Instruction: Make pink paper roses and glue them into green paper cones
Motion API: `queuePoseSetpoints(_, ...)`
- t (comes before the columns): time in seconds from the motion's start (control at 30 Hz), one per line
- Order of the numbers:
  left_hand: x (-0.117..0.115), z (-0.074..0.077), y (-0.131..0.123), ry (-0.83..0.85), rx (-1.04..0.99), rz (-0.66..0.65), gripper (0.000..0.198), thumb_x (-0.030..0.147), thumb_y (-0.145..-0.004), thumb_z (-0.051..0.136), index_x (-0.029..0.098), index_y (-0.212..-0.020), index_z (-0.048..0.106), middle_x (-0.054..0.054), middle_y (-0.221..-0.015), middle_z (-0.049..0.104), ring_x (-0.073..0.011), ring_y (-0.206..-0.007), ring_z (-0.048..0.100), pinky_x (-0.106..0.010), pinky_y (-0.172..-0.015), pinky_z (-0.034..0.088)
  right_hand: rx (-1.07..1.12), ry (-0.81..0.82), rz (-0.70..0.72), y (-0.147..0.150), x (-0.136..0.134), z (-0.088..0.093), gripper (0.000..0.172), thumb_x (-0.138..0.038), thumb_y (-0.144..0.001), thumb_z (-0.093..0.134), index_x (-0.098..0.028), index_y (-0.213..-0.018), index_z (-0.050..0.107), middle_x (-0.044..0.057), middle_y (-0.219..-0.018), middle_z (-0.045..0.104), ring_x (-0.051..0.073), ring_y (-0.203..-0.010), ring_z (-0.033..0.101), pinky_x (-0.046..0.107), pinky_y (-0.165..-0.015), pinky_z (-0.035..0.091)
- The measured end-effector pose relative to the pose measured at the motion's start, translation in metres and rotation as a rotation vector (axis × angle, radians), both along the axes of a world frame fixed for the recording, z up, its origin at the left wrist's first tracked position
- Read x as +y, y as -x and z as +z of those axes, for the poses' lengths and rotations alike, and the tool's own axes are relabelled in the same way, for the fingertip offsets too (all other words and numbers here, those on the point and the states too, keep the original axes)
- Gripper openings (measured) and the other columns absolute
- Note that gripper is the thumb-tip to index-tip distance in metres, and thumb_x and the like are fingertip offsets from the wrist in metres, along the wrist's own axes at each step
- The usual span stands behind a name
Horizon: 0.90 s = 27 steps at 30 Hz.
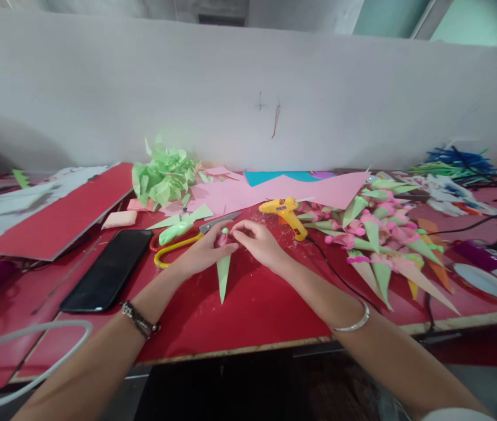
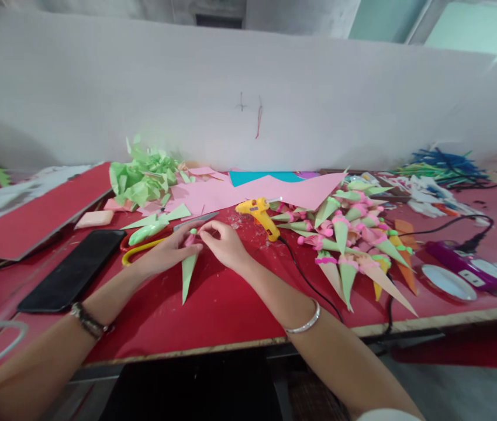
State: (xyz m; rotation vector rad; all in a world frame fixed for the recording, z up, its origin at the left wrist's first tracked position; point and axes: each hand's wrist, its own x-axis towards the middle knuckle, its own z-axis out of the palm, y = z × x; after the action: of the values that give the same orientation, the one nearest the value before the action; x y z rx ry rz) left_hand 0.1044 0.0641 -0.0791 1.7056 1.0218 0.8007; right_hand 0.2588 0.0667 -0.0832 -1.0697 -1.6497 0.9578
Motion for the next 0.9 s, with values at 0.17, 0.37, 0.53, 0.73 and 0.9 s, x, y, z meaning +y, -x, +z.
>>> queuePoseSetpoints(0.17,0.005,0.0,0.003,-0.288,0.17,0.102,0.06,0.035,-0.071,0.058,0.018,-0.125,0.037,-0.011,-0.115,0.05,-0.0234,-0.108,0.045,-0.038,-0.094,0.033,0.014,-0.015,-0.059,-0.001,0.003,-0.003,0.009,-0.025,-0.072,0.05,-0.019,-0.072,0.056,0.0,-0.072,0.059,0.012,-0.068,0.054,0.025,-0.063,0.042)
queuePoseSetpoints(0.37,0.022,0.008,0.038,-0.716,0.66,0.436,0.047,0.036,-0.077,0.049,0.013,-0.117,0.044,-0.016,-0.119,0.047,-0.031,-0.116,0.036,-0.044,-0.097,0.025,0.063,-0.047,-0.126,-0.002,0.004,-0.004,0.01,-0.028,-0.073,0.049,-0.019,-0.071,0.055,-0.001,-0.068,0.057,0.012,-0.063,0.052,0.024,-0.057,0.041)
queuePoseSetpoints(0.53,0.042,-0.006,0.074,-0.538,0.775,0.358,0.032,0.046,-0.072,0.053,0.016,-0.084,0.057,-0.011,-0.089,0.056,-0.0298,-0.091,0.05,-0.043,-0.083,0.035,0.045,-0.063,-0.087,-0.001,0.001,-0.002,0.009,-0.025,-0.073,0.049,-0.018,-0.072,0.055,-0.001,-0.069,0.057,0.011,-0.064,0.052,0.024,-0.059,0.041)
queuePoseSetpoints(0.73,0.047,-0.013,0.076,-0.648,0.931,0.284,0.032,0.042,-0.079,0.044,0.012,-0.089,0.052,-0.016,-0.094,0.054,-0.0297,-0.093,0.049,-0.042,-0.084,0.035,0.058,-0.047,-0.059,0.0,0.001,-0.003,0.008,-0.024,-0.073,0.049,-0.018,-0.072,0.054,-0.001,-0.069,0.056,0.011,-0.063,0.053,0.023,-0.057,0.041)
queuePoseSetpoints(0.9,0.031,-0.001,0.048,-0.766,0.867,0.257,0.033,0.043,-0.083,0.037,0.014,-0.096,0.049,-0.012,-0.089,0.058,-0.0267,-0.087,0.054,-0.042,-0.087,0.035,0.053,-0.107,0.015,0.003,-0.005,0.0,0.007,-0.023,-0.075,0.048,-0.018,-0.076,0.054,-0.002,-0.067,0.056,0.011,-0.062,0.054,0.023,-0.058,0.042)
